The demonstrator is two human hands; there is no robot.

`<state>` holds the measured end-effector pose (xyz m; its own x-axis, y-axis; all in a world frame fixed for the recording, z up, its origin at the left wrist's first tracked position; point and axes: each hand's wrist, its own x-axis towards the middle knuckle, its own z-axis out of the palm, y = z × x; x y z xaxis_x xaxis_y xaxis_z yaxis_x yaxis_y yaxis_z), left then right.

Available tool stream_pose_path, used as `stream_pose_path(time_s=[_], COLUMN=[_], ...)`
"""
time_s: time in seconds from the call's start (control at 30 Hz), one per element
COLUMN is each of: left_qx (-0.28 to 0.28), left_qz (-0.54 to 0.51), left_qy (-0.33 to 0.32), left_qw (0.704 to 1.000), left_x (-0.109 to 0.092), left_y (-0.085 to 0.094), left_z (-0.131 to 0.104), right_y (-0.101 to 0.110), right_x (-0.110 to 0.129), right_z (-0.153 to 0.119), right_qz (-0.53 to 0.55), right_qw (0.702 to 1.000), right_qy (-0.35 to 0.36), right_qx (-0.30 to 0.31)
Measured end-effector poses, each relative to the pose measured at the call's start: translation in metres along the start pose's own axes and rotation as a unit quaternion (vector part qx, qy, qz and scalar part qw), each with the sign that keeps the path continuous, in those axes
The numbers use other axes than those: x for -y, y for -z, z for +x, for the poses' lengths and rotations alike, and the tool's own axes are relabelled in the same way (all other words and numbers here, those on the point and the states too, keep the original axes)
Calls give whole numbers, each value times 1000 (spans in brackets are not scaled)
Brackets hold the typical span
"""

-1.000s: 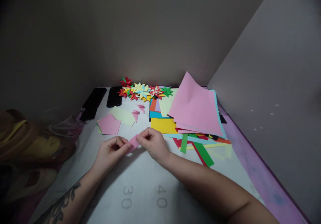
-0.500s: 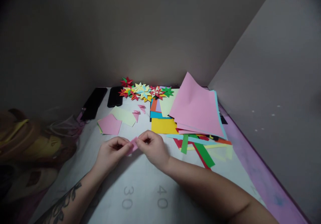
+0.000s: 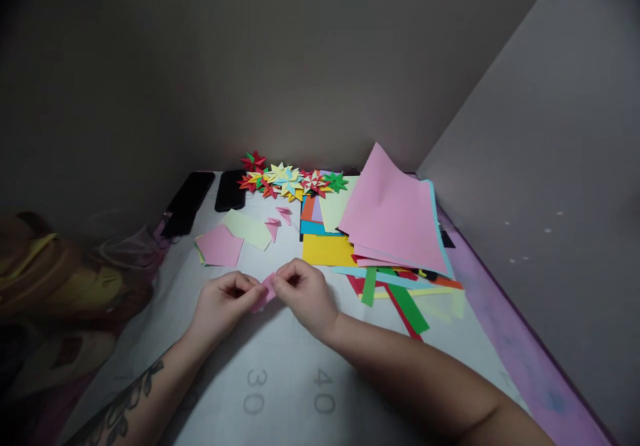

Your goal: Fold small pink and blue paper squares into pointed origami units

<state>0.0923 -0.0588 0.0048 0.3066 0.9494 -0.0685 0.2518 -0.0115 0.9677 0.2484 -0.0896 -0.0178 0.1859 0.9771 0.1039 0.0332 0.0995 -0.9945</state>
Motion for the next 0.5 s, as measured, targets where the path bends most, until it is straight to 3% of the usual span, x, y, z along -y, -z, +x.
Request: stream_pose_path(time_s=[0.23,0.5], left_qx=[5,-1], left_qz=[-7,-2], left_qy=[5,-5], left_qw=[1000,1000], left_x=[-1,3], left_y=[0,-1], left_z=[-1,0], right_y=[-3,-3], right_x=[0,-1], right_z=[0,1], right_qz=[54,31], right_qw=[998,999], right_qy=[-10,-10], right_qx=[-14,-2])
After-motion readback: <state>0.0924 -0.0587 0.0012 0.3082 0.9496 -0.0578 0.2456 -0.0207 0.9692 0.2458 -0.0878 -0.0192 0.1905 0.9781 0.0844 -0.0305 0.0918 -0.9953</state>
